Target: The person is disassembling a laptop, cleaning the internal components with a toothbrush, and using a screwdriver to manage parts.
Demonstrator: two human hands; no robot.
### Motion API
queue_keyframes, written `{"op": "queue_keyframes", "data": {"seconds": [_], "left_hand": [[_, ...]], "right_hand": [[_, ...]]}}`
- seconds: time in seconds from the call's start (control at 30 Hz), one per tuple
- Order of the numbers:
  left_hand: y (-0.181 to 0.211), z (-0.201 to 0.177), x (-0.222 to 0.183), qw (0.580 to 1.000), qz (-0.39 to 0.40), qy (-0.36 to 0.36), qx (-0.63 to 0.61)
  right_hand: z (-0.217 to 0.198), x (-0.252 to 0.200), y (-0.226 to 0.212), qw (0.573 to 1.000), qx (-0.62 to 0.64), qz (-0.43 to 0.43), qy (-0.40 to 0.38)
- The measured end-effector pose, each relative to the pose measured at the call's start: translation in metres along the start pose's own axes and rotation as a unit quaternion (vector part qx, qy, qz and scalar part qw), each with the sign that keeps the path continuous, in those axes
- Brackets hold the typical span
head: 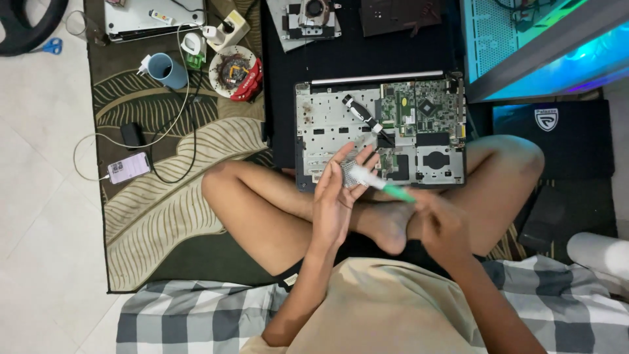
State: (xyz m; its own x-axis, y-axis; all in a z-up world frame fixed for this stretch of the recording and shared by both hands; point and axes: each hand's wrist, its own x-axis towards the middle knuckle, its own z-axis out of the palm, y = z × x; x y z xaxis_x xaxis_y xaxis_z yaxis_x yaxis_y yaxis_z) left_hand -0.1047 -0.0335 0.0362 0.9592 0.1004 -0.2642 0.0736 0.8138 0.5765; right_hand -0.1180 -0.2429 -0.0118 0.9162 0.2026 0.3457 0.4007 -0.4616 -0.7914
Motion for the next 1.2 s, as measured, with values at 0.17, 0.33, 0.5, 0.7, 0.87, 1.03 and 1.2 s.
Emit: {"op": "queue_keyframes", "data": {"seconds": [0.17,0.33,0.5,0.7,0.87,1.03,1.2], "left_hand": [[-0.002,-0.006,0.002,0.999,0.001,-0.013,-0.031],[-0.007,-0.006,0.003,0.997,0.016,-0.007,-0.069],[-0.002,-0.001,0.001,0.999,0.034,-0.025,0.027],[-0.003,-0.007,0.0,0.983,0.094,-0.053,0.148],[-0.01,-0.018,0.003,0.983,0.097,-0.042,0.149],[-0.008,-0.016,0.005,0.994,0.072,-0.022,0.079],[-0.005,-0.013,0.007,0.999,0.017,0.004,-0.043]], "right_hand": [[0.003,0.005,-0.006,0.999,-0.03,0.008,-0.005],[0.012,-0.009,0.001,0.999,-0.015,0.024,0.021],[0.001,0.007,-0.011,0.998,-0.004,0.056,0.012],[-0.007,0.026,-0.043,0.993,-0.011,0.113,-0.015],[-0.003,0.017,-0.033,0.993,0.001,0.113,-0.026],[0.001,0.003,-0.006,0.994,0.027,0.104,-0.014],[0.008,-0.033,0.04,0.999,-0.035,-0.004,0.007]]}}
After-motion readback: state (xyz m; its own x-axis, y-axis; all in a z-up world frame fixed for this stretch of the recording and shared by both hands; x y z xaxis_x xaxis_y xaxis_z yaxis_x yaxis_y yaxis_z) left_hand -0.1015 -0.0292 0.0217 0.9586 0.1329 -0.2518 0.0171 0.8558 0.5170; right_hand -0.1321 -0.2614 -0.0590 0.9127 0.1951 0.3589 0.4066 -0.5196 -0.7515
